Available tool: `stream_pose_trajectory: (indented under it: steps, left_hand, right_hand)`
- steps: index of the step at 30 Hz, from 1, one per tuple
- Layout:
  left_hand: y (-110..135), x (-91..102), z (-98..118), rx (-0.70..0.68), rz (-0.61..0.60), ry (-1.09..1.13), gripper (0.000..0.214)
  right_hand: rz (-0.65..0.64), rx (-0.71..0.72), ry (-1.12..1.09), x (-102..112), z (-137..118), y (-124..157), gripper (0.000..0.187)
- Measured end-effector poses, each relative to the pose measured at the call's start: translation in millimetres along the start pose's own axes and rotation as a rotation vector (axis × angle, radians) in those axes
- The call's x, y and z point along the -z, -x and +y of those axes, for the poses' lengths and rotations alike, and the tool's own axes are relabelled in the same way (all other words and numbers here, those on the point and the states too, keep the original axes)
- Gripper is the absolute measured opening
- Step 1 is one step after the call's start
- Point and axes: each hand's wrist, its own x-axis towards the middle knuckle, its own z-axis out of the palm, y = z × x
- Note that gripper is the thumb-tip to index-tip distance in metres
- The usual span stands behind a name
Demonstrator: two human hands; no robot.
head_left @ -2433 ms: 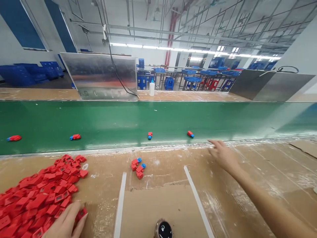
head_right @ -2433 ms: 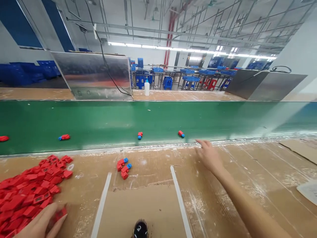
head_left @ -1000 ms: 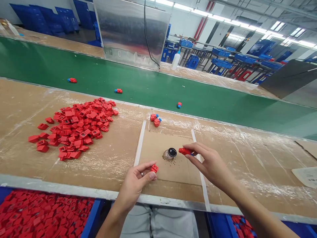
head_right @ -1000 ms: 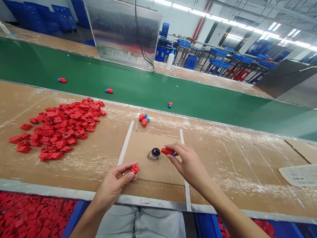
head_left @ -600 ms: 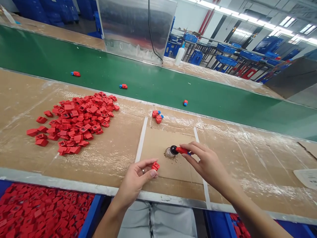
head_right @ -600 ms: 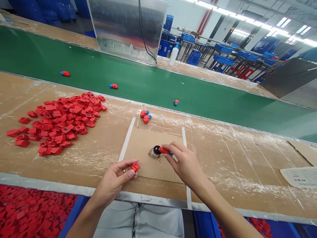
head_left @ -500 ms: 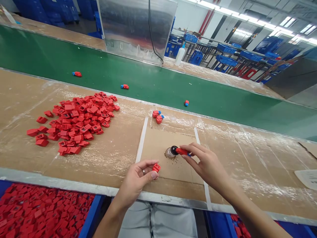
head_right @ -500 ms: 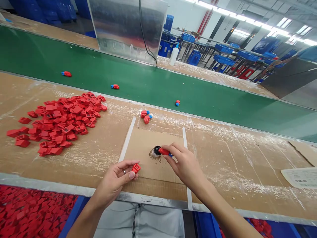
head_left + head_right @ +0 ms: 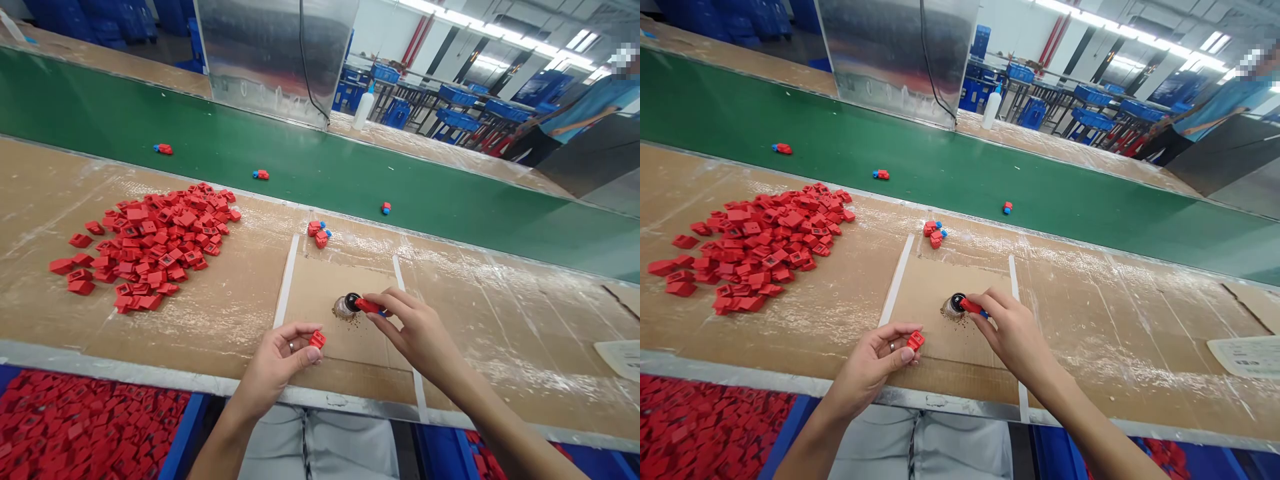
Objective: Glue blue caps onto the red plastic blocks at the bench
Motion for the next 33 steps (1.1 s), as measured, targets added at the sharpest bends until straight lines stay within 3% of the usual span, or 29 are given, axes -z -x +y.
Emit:
stream_pose_trajectory:
  steps: [15, 22, 29, 33]
  left_hand:
    - [0, 0.0, -2, -0.024, 0.041, -0.013, 0.037]
    - [2, -4.0, 0, -0.04, 0.051, 0.019, 0.032]
    - [2, -6.3, 0, -0.058, 0.027, -0.017, 0.032]
    - [2, -7.3, 0, -0.076, 0.007, -0.034, 0.032]
  right_hand:
    - [0.043, 0.007, -0.003, 12, -9, -11, 0.02]
    - [0.072, -0.036, -0.109, 13, -15, -10, 0.018]
    - [0.085, -0.199, -0.569, -17, -50, 13, 0.019]
    - [0.08, -0.236, -0.668, -33, -57, 19, 0.021]
